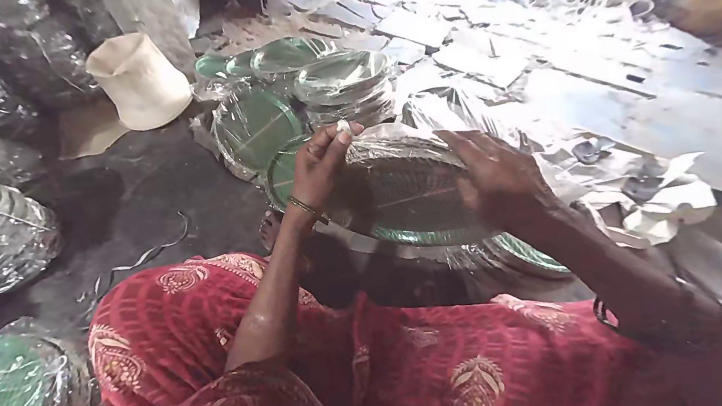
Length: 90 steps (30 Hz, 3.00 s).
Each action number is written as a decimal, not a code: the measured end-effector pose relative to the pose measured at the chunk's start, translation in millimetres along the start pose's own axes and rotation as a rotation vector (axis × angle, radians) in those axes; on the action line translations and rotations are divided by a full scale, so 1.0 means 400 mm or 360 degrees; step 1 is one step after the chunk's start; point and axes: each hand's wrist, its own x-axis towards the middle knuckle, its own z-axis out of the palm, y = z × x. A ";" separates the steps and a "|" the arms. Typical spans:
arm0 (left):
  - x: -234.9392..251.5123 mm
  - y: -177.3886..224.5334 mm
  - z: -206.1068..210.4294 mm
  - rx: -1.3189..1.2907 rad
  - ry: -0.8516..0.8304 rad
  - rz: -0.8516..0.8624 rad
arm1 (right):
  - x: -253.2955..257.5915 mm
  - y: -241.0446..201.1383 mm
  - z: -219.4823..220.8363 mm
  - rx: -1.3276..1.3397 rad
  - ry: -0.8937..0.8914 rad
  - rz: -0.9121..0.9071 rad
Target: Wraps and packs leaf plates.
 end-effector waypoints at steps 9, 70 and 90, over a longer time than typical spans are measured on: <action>-0.009 -0.031 0.000 0.0222 -0.0243 -0.0251 | -0.037 0.077 0.143 0.0522 -0.0466 0.0329; -0.111 -0.171 0.152 0.1067 -0.0265 0.0018 | 0.038 -0.016 0.129 0.1881 -0.0469 0.1401; -0.062 -0.072 0.077 0.0176 -0.0977 -0.0509 | 0.017 0.041 0.063 0.0099 -0.0196 -0.1142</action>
